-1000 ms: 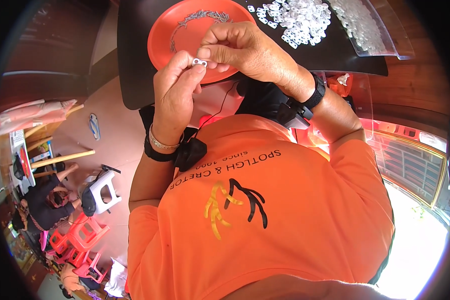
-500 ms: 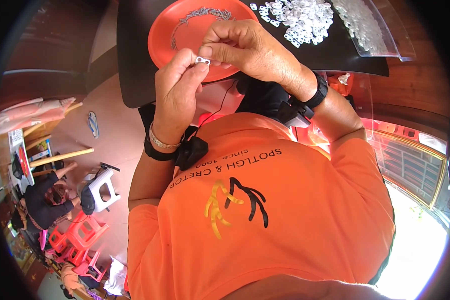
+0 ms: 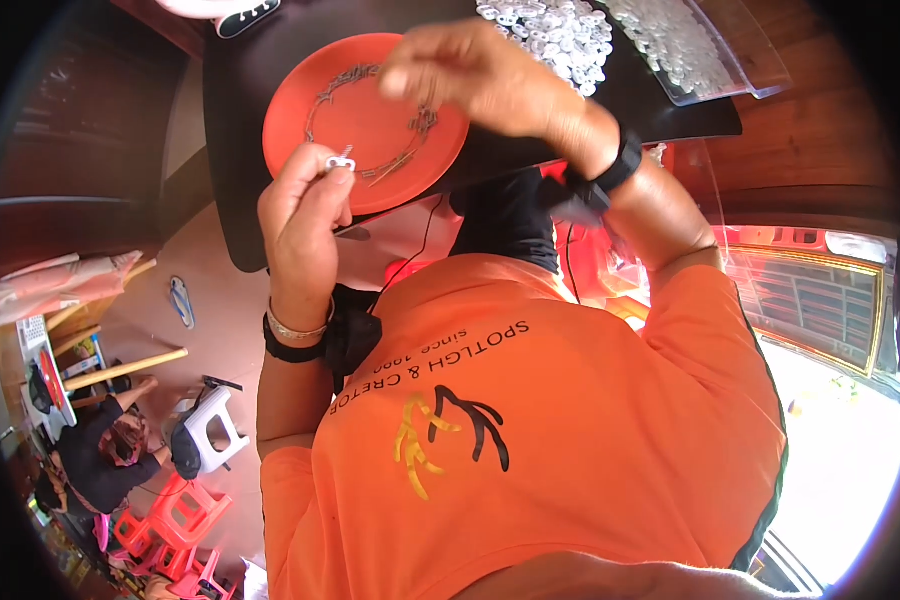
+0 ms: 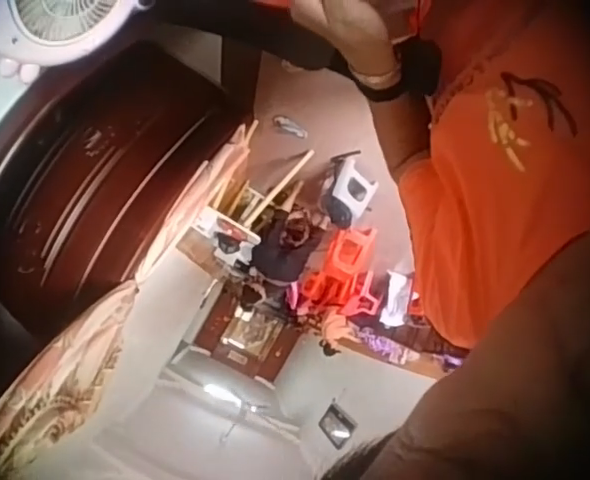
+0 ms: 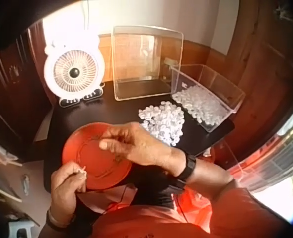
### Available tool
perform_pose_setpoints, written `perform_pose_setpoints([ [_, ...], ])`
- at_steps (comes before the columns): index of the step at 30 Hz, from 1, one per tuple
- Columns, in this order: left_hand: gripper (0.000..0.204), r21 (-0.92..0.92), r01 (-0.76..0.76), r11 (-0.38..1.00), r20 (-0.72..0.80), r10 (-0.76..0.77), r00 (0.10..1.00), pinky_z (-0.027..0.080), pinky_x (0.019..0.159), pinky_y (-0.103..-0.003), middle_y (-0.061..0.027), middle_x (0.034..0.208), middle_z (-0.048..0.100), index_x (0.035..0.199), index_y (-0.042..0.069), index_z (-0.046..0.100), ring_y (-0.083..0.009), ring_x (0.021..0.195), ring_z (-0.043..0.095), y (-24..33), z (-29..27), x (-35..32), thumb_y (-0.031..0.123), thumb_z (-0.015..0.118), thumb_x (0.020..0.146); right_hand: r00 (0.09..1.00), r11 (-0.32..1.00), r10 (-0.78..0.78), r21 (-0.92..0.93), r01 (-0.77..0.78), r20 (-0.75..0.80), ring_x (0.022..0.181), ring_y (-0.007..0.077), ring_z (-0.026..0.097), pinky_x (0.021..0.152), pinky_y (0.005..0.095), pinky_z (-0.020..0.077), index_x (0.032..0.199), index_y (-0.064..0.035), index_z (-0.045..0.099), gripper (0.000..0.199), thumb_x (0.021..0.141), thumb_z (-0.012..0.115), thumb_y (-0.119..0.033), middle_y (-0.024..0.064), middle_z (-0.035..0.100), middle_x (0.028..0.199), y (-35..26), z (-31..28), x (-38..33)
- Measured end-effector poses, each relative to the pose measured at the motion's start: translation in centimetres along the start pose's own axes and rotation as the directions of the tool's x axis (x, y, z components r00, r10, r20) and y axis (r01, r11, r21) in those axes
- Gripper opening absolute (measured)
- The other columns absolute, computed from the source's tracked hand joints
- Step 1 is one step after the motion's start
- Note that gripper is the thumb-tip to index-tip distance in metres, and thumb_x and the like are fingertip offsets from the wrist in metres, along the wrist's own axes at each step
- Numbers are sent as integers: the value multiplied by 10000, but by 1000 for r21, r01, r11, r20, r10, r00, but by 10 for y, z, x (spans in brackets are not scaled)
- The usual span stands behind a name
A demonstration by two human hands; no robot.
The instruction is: Picking up small white plastic components from a container and placing them onto a red plate for assembly or sorting.
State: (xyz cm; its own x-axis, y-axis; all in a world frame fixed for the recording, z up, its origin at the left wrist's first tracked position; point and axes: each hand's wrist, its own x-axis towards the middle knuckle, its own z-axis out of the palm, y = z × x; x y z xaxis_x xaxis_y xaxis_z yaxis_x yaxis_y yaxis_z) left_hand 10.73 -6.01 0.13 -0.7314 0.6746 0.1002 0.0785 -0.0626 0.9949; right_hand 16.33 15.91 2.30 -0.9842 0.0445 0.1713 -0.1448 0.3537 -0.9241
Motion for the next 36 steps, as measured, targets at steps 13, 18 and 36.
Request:
perform_pose_setpoints([
  [13,128,-144,17,989,5,-16,1000,305,524,-224,16,605,418,744,26,490,-61,550,372,2,1,-4,72,488,863,1000,495,5,-869,11,15,817,336,646,715,426,509,851,-82,711,210,735,608,-225,155,676,820,62,-108,26],
  [18,116,-145,5,989,5,-5,1000,307,522,-227,8,605,433,755,21,498,-58,547,365,1,3,-6,58,486,864,998,408,51,-911,-51,-33,815,338,645,711,424,516,835,-76,704,206,727,618,-228,152,672,812,62,-97,29],
  [36,161,-183,-40,982,0,41,999,358,571,-212,-18,681,541,828,13,546,-76,606,482,1,4,-3,142,494,909,994,886,8,460,-59,112,754,45,550,695,196,460,1097,-35,655,212,901,587,-75,-14,634,845,-16,25,10],
])
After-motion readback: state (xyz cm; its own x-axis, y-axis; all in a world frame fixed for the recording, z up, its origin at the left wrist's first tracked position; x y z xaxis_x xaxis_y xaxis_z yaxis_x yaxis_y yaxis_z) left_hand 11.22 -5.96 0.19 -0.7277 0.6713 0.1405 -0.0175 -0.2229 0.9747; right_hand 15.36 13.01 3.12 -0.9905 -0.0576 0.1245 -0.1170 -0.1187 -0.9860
